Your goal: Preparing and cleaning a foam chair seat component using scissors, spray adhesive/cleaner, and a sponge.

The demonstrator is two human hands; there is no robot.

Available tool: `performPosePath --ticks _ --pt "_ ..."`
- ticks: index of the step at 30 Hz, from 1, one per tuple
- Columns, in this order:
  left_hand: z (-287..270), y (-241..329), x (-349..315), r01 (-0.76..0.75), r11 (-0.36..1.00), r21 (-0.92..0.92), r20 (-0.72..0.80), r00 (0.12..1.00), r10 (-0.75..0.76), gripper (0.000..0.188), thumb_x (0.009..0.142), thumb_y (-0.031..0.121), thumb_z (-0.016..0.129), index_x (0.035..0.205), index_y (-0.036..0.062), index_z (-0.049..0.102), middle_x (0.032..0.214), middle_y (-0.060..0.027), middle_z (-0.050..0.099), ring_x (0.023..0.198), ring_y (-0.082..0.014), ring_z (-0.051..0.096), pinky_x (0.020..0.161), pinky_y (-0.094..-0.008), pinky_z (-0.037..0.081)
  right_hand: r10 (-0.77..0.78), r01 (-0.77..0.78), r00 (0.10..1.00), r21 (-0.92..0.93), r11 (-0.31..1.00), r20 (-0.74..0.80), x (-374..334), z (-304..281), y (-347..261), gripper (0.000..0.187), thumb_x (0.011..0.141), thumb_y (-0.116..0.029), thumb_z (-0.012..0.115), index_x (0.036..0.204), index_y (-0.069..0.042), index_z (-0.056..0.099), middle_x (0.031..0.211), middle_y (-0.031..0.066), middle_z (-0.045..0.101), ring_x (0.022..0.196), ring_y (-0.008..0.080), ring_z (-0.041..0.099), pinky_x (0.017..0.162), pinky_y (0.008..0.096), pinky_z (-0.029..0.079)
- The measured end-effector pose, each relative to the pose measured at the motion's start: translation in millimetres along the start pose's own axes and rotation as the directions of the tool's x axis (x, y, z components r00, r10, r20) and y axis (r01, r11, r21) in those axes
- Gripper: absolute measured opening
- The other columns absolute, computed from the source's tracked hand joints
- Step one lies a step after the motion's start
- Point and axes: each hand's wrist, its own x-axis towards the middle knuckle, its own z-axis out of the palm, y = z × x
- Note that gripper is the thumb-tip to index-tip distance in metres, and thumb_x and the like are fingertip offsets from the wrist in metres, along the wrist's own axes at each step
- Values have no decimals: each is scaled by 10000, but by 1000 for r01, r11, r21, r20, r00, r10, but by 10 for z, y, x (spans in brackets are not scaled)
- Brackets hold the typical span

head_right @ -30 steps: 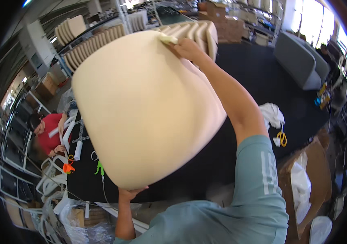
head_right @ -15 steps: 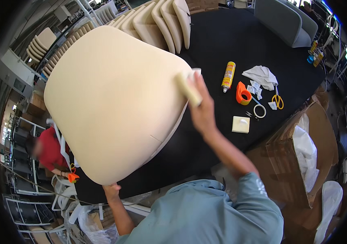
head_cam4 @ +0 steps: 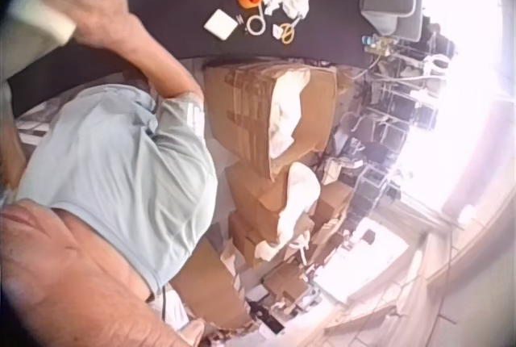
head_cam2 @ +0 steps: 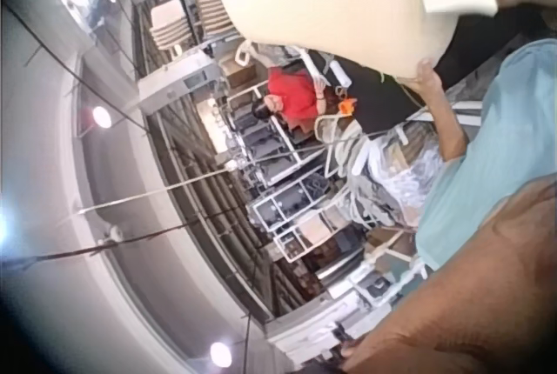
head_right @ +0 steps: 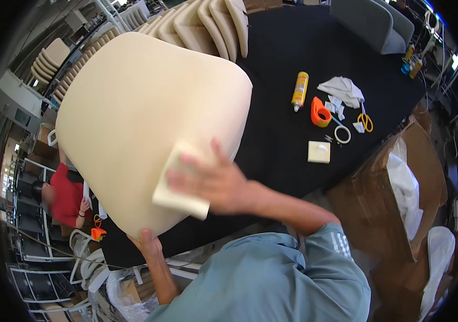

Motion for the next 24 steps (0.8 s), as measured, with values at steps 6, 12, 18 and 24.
performPosePath --ticks 6,12,18,24 --pt "-4 40 43 22 1000 -1 62 998 -22 908 731 505 914 1358 -28 531 1279 -96 622 1184 -221 618 1019 -389 497 919 -834 394 406 374 -37 -176 -337 1861 374 1050 -322 563 1228 -23 698 1055 186 748 1007 299 714 1067 377 450" --pt "101 137 0 8 1000 23 69 998 -10 956 715 526 917 1389 -11 504 1306 -88 608 1203 -226 609 1039 -410 494 995 -432 31 896 103 -99 -900 32 1831 427 1052 -372 601 1190 21 693 979 33 702 864 90 639 762 269 492" --pt "20 114 -164 0 999 37 65 998 -3 1088 685 556 927 1471 3 415 1408 -110 531 1305 -251 538 1091 -446 455 983 -439 154 884 160 -102 -131 -151 1266 378 1052 -311 595 1215 19 681 1051 54 715 961 136 643 855 311 495" --pt "63 155 -240 35 998 46 35 999 -36 1077 699 500 930 1493 9 393 1429 -117 522 1320 -270 532 1110 -454 444 371 -329 870 178 927 -326 -542 549 -452 488 939 -91 604 1422 -29 574 1573 251 430 1554 422 211 1269 550 81"
